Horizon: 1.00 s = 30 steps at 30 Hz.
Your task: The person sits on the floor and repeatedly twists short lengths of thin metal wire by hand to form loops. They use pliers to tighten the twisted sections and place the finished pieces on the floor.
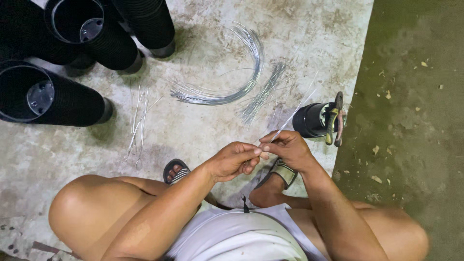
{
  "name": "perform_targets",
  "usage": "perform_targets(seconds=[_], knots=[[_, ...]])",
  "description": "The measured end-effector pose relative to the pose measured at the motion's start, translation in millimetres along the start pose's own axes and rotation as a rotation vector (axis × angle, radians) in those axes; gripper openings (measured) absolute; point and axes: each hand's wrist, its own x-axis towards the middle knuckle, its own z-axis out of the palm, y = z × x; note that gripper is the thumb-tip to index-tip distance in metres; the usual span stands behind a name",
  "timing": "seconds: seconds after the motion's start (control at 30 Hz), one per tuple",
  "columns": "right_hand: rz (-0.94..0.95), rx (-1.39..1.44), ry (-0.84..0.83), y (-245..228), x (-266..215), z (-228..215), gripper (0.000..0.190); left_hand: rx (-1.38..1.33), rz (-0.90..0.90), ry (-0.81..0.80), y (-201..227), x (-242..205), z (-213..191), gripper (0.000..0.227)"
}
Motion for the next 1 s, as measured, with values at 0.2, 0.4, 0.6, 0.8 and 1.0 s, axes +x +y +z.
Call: perform_targets(seconds=[0.2,0.4,0.6,0.8,1.0], knots=[[0.026,-0.072,0.146,17,10,6,0.015,0.125,0.033,0.077,-5,6,-7,0.029],[0.128,0.132,0.224,39,21,11,0.021,0.067,-0.028,0.138,-17,17,-31,0.026],[0.227,0.000,0.172,65,36,6,0.031,0.190,-0.008,0.392,-52,35,-80,0.020],[0.260,-0.276,0.177,98,44,-21,0.034,1.040,0.491,1.054,-25,25,-181,0.022],[0.251,-0.443,0.133,110,41,-28,0.032,1.046,-0.006,1.566,36,-46,-232,0.031]])
